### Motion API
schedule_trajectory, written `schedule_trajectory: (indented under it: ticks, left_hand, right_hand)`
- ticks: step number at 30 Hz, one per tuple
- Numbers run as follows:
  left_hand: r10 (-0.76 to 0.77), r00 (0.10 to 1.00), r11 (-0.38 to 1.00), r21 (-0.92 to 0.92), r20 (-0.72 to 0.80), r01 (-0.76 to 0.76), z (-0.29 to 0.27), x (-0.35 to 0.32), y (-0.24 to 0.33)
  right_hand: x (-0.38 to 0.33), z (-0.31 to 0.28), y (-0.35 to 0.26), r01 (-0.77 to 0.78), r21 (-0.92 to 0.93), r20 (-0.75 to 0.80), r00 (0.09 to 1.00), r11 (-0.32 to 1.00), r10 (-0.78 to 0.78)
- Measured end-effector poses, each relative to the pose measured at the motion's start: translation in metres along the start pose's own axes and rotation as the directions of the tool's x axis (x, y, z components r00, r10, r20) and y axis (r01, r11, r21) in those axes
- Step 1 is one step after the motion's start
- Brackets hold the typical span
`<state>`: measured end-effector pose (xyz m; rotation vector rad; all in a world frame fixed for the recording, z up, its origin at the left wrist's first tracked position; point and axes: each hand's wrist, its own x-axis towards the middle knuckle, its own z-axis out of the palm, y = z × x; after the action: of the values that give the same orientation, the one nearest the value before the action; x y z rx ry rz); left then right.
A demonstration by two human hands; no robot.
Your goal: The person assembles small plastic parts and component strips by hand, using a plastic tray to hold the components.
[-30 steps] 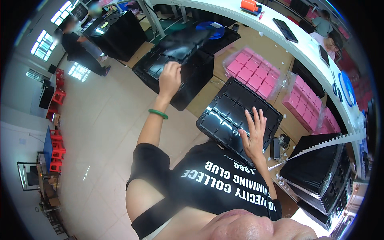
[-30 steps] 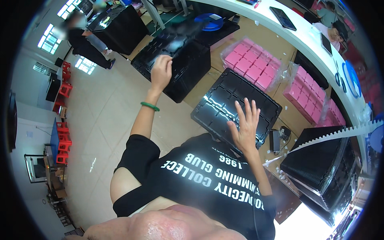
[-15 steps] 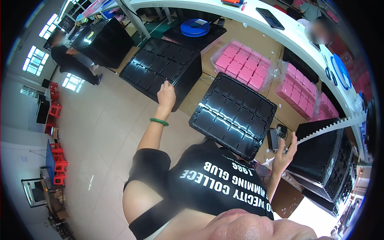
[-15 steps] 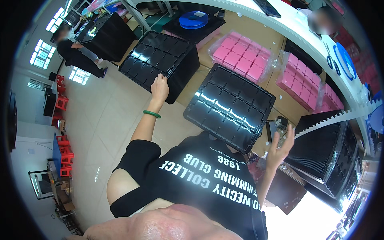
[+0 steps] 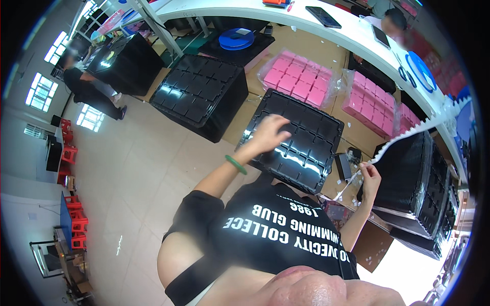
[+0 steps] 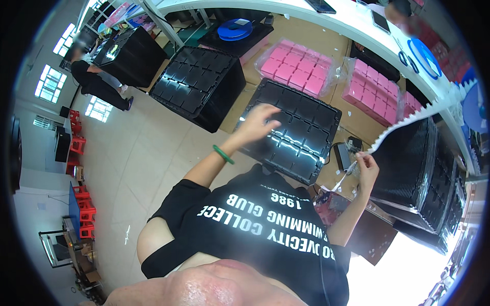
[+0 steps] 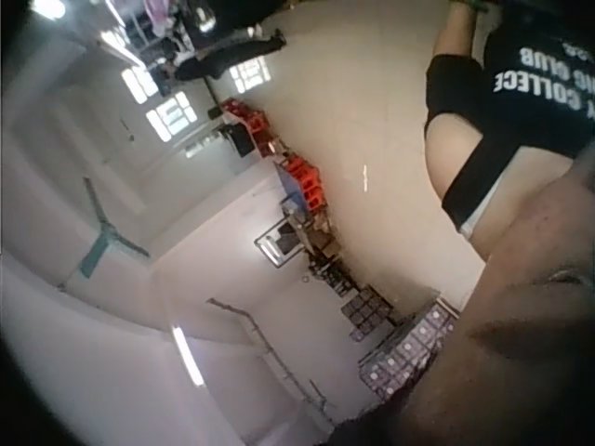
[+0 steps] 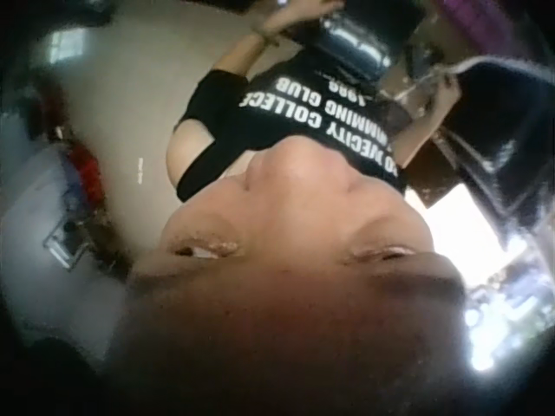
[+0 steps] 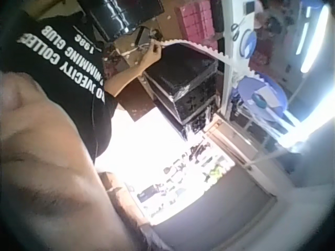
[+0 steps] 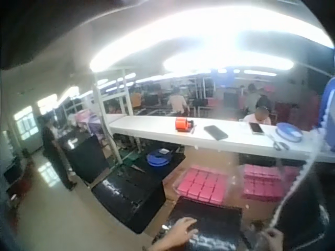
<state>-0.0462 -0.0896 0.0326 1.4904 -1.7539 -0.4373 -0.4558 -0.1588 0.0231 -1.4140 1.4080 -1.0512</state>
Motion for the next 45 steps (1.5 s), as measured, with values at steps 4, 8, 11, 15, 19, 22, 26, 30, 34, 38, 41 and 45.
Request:
schedule_trajectory:
  ticks: [4, 8, 11, 15, 19, 22, 26, 30, 34, 38, 41, 45]
  left_hand:
    - [0.254, 0.919, 0.935, -0.319, 0.302, -0.154, 0.088, -0.009, 0.071]
    - [0.263, 0.823, 0.543, -0.782, 0.504, 0.306, 0.129, -0.039, 0.122]
    - [0.212, 0.795, 0.295, -0.813, 0.568, 0.502, 0.128, -0.062, 0.133]
    - [0.090, 0.763, 0.317, -0.745, 0.640, 0.587, 0.120, -0.097, 0.126]
    - [0.026, 0.680, 0.123, -0.678, 0.733, 0.725, 0.111, -0.121, 0.131]
    - [0.041, 0.685, 0.084, -0.685, 0.728, 0.723, 0.109, -0.133, 0.130]
    - [0.085, 0.692, 0.053, -0.697, 0.717, 0.715, 0.106, -0.142, 0.128]
    - [0.058, 0.677, 0.116, -0.679, 0.734, 0.725, 0.098, -0.143, 0.131]
    - [0.056, 0.670, 0.120, -0.671, 0.741, 0.732, 0.098, -0.147, 0.120]
    - [0.061, 0.655, 0.103, -0.658, 0.753, 0.746, 0.096, -0.143, 0.116]
    - [0.015, 0.684, 0.109, -0.681, 0.729, 0.724, 0.096, -0.139, 0.111]
    - [-0.099, 0.778, 0.379, -0.699, 0.621, 0.606, 0.079, -0.133, 0.115]
  right_hand:
    - [-0.045, 0.036, -0.045, -0.012, 0.149, 0.095, 0.995, 0.989, -0.003]
    - [-0.084, 0.048, -0.075, 0.038, 0.250, 0.126, 0.989, 0.968, -0.072]
    - [-0.094, 0.031, -0.060, 0.036, 0.276, 0.194, 0.977, 0.960, -0.092]
    - [-0.113, 0.029, -0.027, -0.259, 0.397, 0.517, 0.856, 0.881, 0.019]
    - [-0.134, 0.039, -0.001, -0.345, 0.407, 0.662, 0.750, 0.846, -0.012]
    - [-0.142, 0.042, -0.012, -0.394, 0.557, 0.625, 0.779, 0.731, -0.057]
    - [-0.134, 0.037, -0.015, -0.390, 0.710, 0.566, 0.811, 0.586, -0.145]
    - [-0.134, 0.041, -0.020, -0.451, 0.700, 0.621, 0.768, 0.554, -0.160]
    - [-0.132, 0.048, -0.020, -0.494, 0.667, 0.672, 0.722, 0.558, -0.164]
    - [-0.129, 0.055, -0.010, -0.475, 0.712, 0.653, 0.719, 0.516, -0.239]
    - [-0.121, 0.054, 0.003, -0.424, 0.720, 0.581, 0.801, 0.549, -0.145]
    - [-0.116, 0.047, -0.011, -0.365, 0.656, 0.460, 0.887, 0.660, 0.034]
